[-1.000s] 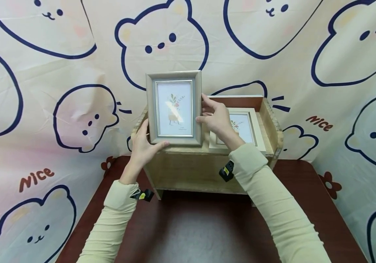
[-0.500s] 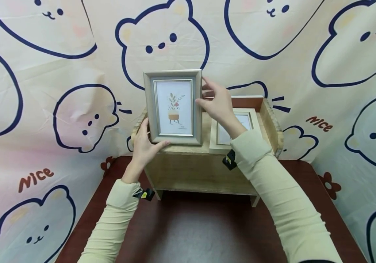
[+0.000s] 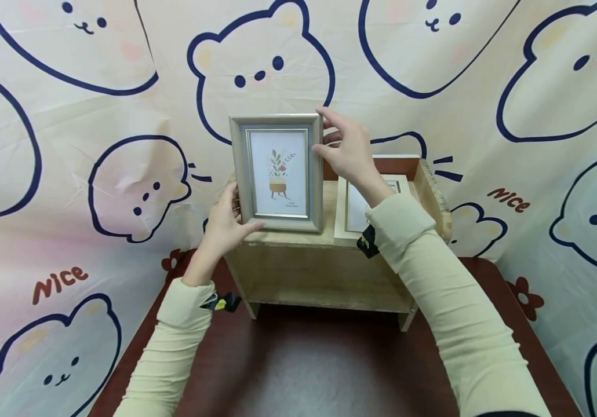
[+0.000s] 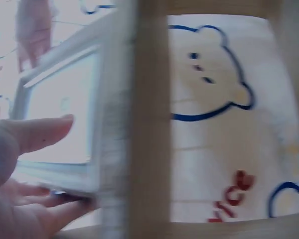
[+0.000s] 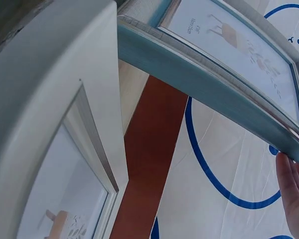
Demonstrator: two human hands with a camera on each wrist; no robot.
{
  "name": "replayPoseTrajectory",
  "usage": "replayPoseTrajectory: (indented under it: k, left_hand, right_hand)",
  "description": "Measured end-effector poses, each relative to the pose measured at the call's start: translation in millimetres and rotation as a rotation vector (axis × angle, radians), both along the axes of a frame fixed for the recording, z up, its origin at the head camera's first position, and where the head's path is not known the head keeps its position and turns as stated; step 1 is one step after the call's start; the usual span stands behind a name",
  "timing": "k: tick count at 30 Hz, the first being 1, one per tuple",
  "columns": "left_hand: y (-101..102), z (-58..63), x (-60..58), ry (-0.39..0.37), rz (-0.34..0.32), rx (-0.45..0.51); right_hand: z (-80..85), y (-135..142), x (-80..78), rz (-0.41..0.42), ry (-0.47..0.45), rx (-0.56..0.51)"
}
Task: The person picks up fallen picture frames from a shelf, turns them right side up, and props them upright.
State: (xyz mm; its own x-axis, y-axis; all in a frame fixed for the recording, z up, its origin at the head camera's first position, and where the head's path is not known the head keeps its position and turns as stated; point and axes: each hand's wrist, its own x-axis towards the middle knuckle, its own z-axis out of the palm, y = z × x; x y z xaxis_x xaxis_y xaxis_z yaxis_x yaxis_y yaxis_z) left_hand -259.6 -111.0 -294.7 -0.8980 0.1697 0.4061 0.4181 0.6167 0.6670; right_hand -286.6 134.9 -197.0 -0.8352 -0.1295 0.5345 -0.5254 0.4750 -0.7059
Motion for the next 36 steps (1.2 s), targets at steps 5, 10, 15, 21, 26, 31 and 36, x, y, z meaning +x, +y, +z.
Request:
replayPoseTrajectory:
  k: [5, 10, 15, 21, 26, 31, 36]
  left_hand:
    - [-17, 34.3, -10.2, -0.167, -0.191, -0.066]
    - [-31, 51.3, -28.8, -0.218, -0.327, -0.04]
    - [-36, 52.4, -39.9, -0.217, -0.343, -0.016]
    - [-40, 45.2, -40.8, -0.173, -0.366, 0.053]
    - [-41, 41.3, -37.1, -0.134, -0.363, 0.074]
    - [-41, 36.8, -34.1, -0.091, -0.336, 0.09]
    - [-37, 33.4, -27.6, -0.048, -0.326, 0.119]
  right_hand:
    - [-2.0, 2, 0.1, -0.003, -0.009, -0.009]
    - [-1.3, 4, 0.8, 0.001, -0.017, -0.016]
    - [-1.9, 6, -1.1, 0.041, -0.013, -0.029]
    - [0.1, 9, -4.9, 0.086, -0.002, -0.015]
    - [4.2, 10, -8.7, 0.119, 0.023, -0.001]
    - [6.5, 9, -14.1, 0.145, 0.025, 0.012]
    - [8.5, 12, -21.1, 0.171, 0.008, 0.003]
